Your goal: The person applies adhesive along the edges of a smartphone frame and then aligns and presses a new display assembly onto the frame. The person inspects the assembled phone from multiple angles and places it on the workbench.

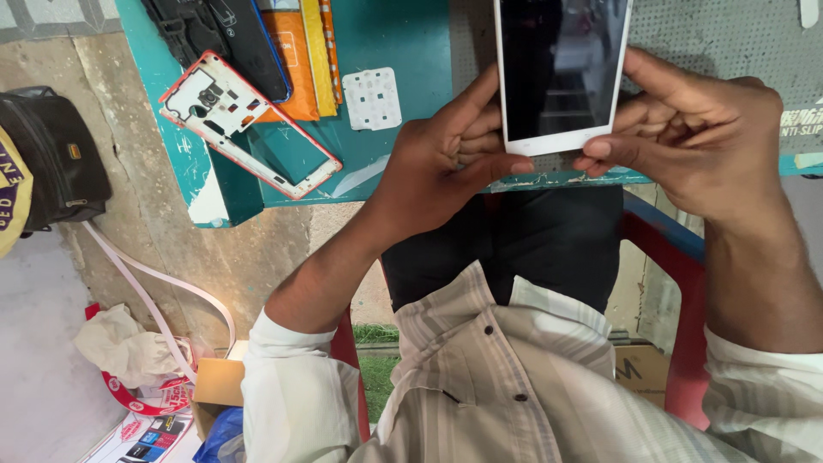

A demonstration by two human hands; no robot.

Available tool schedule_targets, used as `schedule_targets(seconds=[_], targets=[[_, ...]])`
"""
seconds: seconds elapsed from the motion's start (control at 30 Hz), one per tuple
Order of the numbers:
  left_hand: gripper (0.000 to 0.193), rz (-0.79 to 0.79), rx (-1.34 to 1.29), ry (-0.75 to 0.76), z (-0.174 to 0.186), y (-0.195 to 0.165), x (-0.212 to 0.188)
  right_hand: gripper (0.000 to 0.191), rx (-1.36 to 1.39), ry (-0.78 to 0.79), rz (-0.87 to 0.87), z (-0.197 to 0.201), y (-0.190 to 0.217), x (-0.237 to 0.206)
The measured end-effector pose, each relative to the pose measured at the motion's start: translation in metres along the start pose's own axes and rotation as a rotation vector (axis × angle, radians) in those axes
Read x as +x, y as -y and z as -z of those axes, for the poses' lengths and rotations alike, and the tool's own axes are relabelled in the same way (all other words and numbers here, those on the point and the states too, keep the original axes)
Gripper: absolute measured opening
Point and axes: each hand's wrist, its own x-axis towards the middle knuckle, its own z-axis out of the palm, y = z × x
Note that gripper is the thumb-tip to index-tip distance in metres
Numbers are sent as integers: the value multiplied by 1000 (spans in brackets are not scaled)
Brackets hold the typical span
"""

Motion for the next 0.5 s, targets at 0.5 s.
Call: schedule_targets(seconds=[0.5], targets=[[72,-36,342,-84,-5,-5,-2,61,-131,-56,27,-16,10,-3]])
